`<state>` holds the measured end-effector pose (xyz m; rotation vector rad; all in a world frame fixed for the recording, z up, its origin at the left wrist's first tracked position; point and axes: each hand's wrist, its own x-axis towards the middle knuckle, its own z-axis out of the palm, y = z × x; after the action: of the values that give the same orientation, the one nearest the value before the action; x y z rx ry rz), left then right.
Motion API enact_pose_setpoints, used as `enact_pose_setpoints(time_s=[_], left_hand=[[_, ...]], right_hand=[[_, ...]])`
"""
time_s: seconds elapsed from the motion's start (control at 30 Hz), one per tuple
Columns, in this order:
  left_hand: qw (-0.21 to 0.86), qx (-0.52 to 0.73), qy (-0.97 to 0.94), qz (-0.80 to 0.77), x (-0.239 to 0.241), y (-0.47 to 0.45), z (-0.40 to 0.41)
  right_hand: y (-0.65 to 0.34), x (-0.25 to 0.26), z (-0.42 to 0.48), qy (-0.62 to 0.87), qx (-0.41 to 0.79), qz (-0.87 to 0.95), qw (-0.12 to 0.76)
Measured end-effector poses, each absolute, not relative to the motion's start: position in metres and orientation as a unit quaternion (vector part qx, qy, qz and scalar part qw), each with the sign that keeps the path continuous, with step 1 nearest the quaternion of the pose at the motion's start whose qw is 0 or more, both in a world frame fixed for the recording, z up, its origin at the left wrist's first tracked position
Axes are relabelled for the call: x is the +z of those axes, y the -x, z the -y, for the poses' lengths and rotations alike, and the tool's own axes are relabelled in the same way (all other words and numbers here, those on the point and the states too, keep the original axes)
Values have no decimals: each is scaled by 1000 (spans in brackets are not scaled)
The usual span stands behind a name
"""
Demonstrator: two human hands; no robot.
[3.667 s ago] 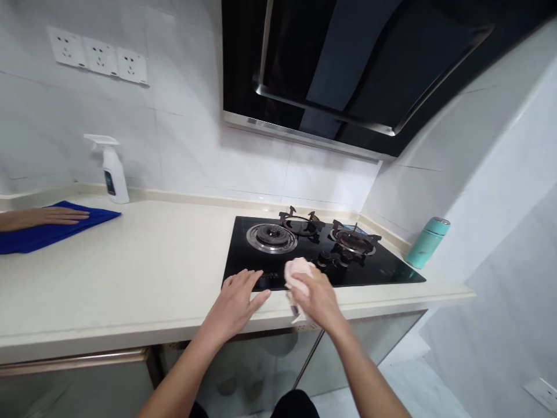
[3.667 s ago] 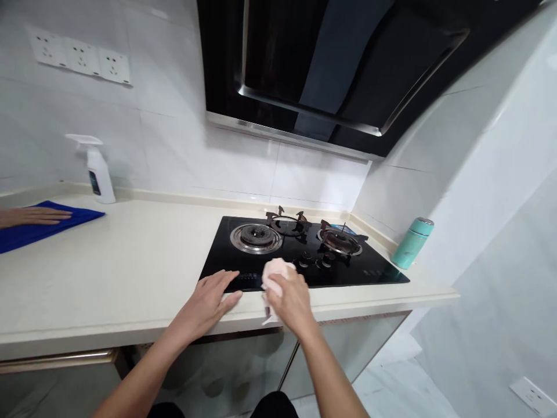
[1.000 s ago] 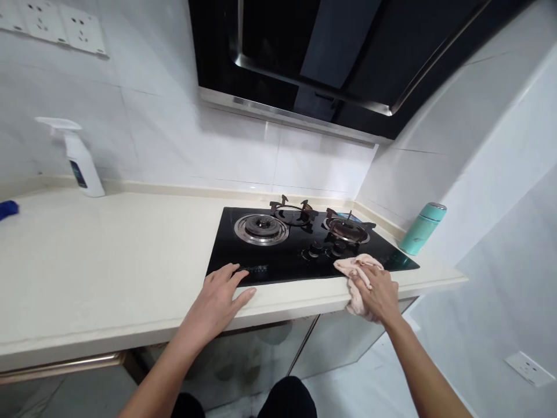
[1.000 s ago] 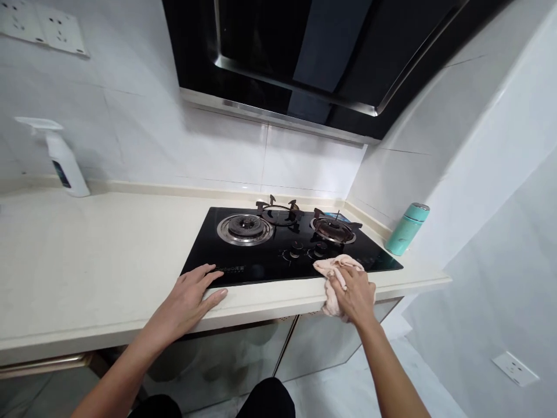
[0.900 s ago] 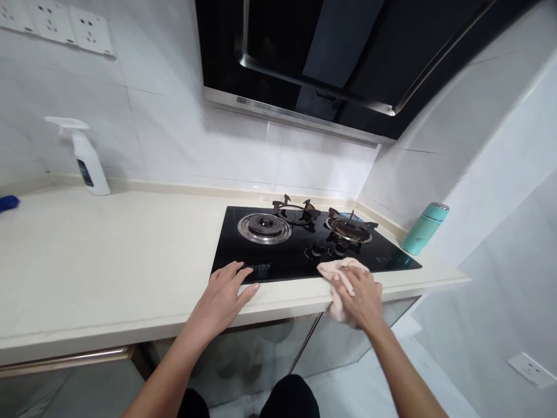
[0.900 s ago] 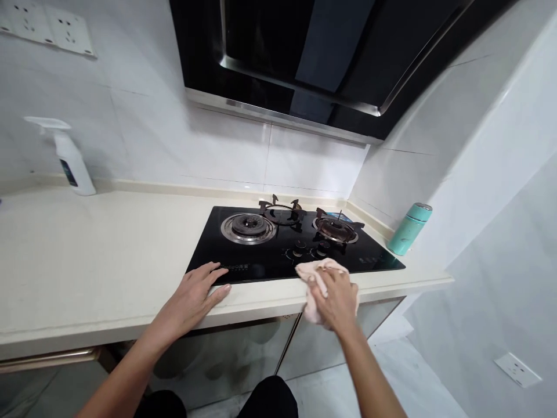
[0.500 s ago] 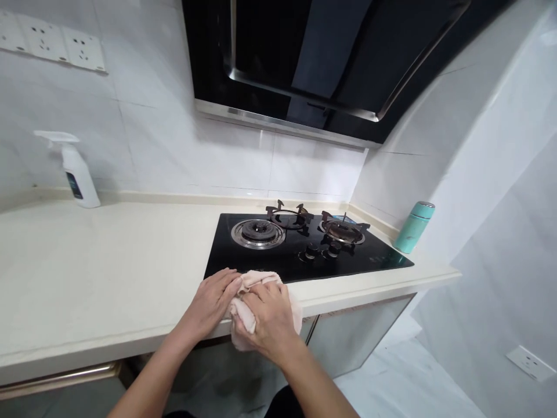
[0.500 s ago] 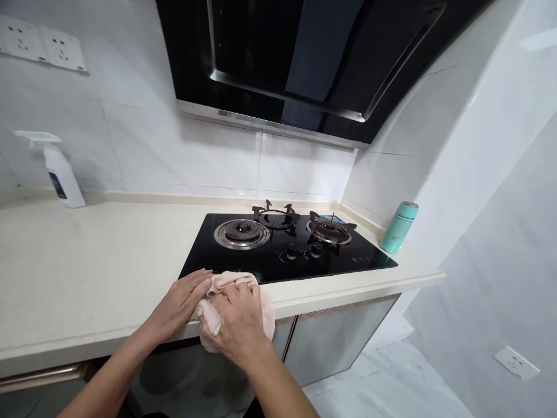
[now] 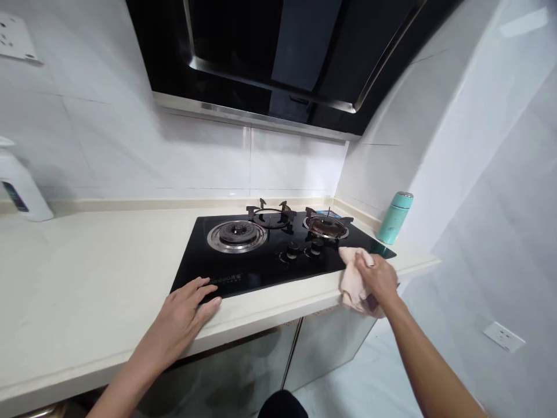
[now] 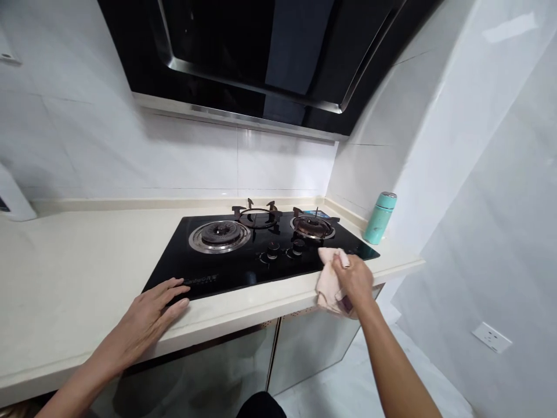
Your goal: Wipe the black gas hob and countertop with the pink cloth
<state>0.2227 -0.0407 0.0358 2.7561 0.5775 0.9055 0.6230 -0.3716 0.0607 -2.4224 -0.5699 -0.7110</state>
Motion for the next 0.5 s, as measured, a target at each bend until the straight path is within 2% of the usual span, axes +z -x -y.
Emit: enact_pose_setpoints(time_s=[0.17,0.33,0.5], left_hand=[[71,295,-930,-208,36,-223,40],[41,287,-934,-210,36,-222,37],[17,270,-938,-217,37,-220,38]], right_hand=[[-707,94,383,911,-271,123,286],[-769,74,368,928,-201,166,266],[-789,61,363,942,-162,191,221]])
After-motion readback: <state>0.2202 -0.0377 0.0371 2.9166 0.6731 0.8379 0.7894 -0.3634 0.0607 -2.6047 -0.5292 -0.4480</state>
